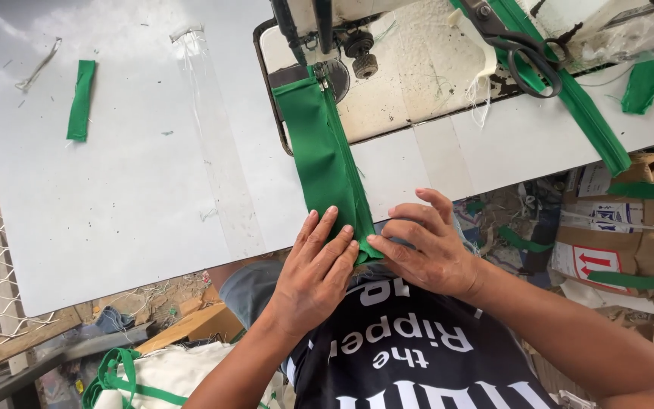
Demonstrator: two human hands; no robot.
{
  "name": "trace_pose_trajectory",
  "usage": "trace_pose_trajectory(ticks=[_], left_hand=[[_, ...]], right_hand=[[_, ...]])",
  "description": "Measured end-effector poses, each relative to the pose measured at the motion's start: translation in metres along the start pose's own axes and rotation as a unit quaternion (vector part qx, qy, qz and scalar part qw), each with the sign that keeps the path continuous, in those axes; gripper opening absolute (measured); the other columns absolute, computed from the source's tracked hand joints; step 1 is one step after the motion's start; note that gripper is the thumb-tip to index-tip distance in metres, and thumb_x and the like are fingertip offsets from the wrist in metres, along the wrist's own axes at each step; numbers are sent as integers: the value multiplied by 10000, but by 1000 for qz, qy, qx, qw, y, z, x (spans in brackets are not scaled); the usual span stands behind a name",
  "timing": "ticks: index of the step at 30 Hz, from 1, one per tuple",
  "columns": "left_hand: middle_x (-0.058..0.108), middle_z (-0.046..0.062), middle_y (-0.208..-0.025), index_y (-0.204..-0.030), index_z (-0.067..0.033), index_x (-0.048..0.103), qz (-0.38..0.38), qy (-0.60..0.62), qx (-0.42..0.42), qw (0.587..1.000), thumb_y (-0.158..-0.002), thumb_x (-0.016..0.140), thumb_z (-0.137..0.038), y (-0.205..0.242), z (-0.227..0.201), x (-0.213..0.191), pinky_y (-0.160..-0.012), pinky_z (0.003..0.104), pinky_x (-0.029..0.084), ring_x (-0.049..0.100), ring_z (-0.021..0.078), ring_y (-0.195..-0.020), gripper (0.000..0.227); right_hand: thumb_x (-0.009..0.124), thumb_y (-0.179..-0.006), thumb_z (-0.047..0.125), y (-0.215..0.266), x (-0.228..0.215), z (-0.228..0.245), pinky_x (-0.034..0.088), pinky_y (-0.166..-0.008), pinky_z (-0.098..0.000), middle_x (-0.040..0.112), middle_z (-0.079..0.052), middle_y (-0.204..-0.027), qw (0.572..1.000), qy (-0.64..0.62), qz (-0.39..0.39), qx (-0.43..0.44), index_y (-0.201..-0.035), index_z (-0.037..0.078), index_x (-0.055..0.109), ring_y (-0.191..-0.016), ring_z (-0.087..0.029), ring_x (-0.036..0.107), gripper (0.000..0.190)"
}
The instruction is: Sewing green fabric straps for bags using an industrial sewing machine and trimming threads.
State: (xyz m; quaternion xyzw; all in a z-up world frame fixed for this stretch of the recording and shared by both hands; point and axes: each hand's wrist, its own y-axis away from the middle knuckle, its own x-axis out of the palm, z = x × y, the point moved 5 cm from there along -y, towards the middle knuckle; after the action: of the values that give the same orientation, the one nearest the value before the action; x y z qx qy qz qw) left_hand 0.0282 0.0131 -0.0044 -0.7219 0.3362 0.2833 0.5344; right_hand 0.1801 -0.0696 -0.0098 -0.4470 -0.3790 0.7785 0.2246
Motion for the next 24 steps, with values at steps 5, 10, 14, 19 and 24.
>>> trace_pose_trajectory(ticks=[5,10,14,19,24], left_hand=[[724,250,-1150,-1076,35,732,-7,5,0,1000,-906,724,-61,-1,0,-3,-1049,674,497,633,523,-1203,194],[737,232,-1131,-1063,22,744,-18,4,4,1000,-901,743,-67,-14,-1,-15,-1039,666,508,649,506,-1186,185],[747,190,-1055,-990,30,701,1,61,-8,998,-978,688,-342,-37,11,-40,-1018,491,567,697,379,-1111,372],[672,196,-1230,-1205,-49,725,6,-76,20,997,-885,667,-22,-73,62,-45,-990,563,519,638,452,-1195,327],[717,84,-1164,-1039,-121,754,112,-131,160,972,-819,792,-12,-109,74,-30,-1118,541,457,597,323,-1320,248]], right_hand=[[733,-899,98,2,1,0,392,-1076,-606,690,-13,-877,999,13,-8,-36,-875,141,776,-983,-270,657,65],[738,-911,51,-3,-4,3,422,-1050,-587,713,-17,-869,996,12,-14,-83,-880,117,774,-942,-268,680,82],[739,-975,43,-18,-11,11,382,-1097,-491,629,16,-950,989,35,58,-130,-958,101,691,-965,-223,630,77],[731,-905,13,10,9,11,468,-1008,-613,703,-17,-885,995,3,11,-101,-861,97,751,-941,-273,686,97],[746,-890,17,15,16,9,485,-982,-633,695,-32,-893,996,-5,-3,-85,-840,91,726,-935,-279,694,92]])
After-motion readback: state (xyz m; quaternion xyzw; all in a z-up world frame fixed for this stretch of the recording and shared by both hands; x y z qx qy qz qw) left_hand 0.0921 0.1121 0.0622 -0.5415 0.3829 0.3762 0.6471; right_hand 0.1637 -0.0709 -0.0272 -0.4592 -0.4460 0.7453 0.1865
